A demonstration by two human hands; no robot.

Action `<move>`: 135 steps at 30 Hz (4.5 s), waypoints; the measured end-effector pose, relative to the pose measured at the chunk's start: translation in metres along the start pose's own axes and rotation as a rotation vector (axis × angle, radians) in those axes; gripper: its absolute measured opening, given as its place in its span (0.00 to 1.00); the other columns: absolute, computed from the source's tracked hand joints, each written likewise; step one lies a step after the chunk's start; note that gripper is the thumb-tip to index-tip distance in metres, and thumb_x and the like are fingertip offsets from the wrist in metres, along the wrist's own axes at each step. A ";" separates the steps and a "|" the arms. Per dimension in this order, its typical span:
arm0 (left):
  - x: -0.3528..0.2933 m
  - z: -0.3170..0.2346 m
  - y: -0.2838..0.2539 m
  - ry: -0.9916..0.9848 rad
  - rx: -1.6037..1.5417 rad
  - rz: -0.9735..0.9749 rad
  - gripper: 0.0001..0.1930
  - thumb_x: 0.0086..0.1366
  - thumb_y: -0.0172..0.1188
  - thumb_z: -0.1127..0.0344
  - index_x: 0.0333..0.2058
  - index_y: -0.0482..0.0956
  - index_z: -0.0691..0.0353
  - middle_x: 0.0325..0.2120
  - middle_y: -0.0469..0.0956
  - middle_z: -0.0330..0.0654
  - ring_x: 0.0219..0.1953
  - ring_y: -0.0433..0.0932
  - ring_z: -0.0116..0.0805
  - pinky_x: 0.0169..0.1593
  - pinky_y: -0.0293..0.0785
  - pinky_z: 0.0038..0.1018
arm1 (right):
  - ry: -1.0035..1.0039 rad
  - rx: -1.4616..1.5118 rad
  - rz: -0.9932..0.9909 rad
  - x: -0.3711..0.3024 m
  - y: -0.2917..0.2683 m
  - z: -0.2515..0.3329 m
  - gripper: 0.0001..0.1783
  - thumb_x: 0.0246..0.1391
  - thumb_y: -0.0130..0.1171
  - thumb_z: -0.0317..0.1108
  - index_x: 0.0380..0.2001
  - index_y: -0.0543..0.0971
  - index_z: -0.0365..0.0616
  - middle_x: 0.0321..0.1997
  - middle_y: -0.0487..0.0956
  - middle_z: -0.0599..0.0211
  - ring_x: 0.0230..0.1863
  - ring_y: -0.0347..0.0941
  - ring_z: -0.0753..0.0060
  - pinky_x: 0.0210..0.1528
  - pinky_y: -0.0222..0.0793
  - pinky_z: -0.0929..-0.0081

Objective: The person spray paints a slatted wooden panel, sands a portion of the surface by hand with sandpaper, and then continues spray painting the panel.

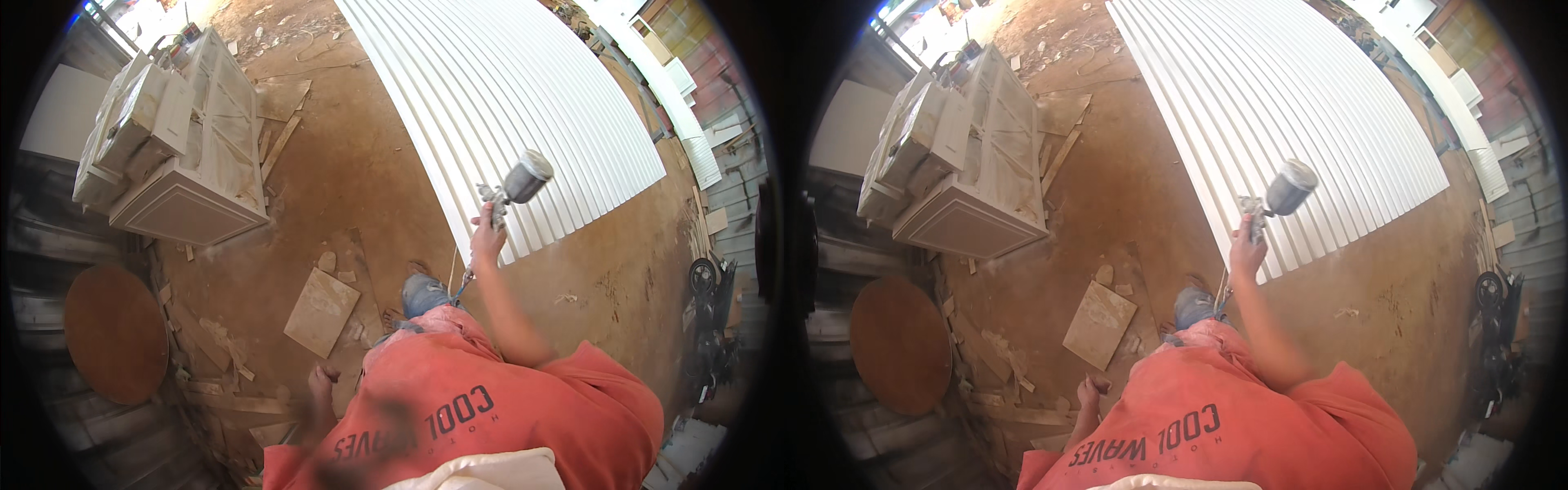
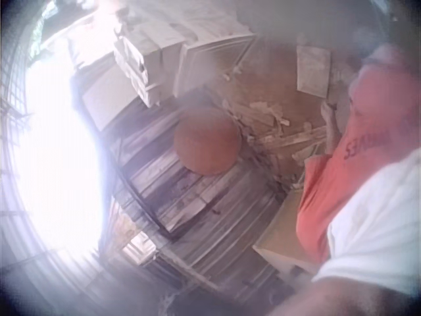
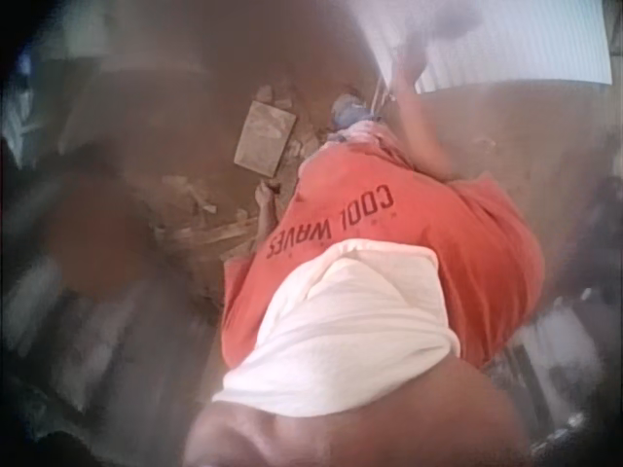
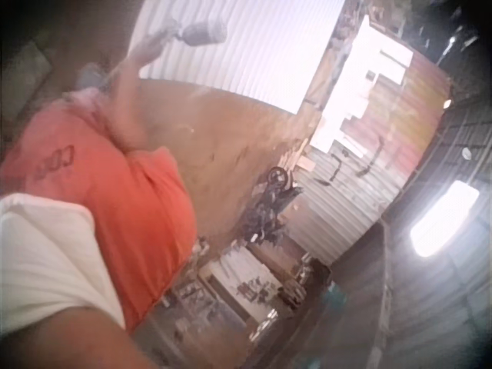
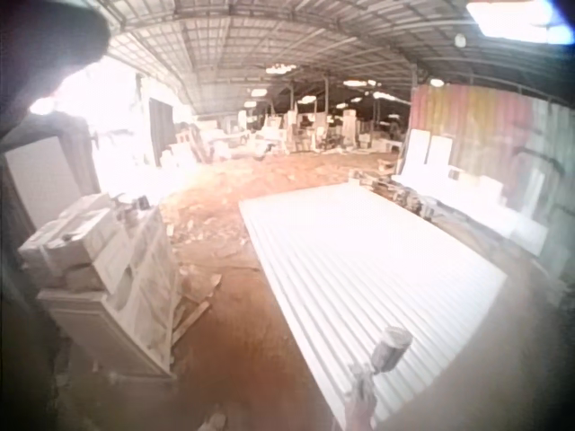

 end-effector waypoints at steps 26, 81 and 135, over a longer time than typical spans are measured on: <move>0.334 -0.616 -0.198 1.162 0.258 -0.830 0.08 0.67 0.50 0.77 0.38 0.79 0.63 0.34 0.78 0.47 0.38 0.78 0.42 0.44 0.73 0.36 | 0.105 0.087 -0.081 0.227 0.349 0.049 0.35 0.56 0.58 0.68 0.37 0.81 0.41 0.23 0.76 0.70 0.08 0.54 0.80 0.09 0.45 0.75; 0.608 -0.998 0.397 1.774 0.992 0.819 0.35 0.67 0.56 0.49 0.66 0.60 0.64 0.68 0.55 0.54 0.73 0.48 0.53 0.74 0.41 0.52 | 0.213 -0.050 -0.636 0.566 0.485 0.270 0.38 0.56 0.55 0.67 0.38 0.83 0.35 0.27 0.84 0.56 0.33 0.83 0.59 0.39 0.75 0.63; 0.833 -1.180 0.408 1.774 0.987 0.643 0.34 0.71 0.49 0.49 0.67 0.59 0.67 0.72 0.48 0.53 0.75 0.43 0.51 0.75 0.38 0.48 | -0.009 -0.163 -0.359 0.473 0.717 0.320 0.19 0.62 0.63 0.45 0.46 0.81 0.40 0.29 0.79 0.68 0.31 0.70 0.79 0.36 0.69 0.75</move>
Point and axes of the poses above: each hand's wrist, its own x-axis towards the middle knuckle, its own y-axis out of the palm, z = x × y, the point moved 3 cm from there along x, towards the middle knuckle
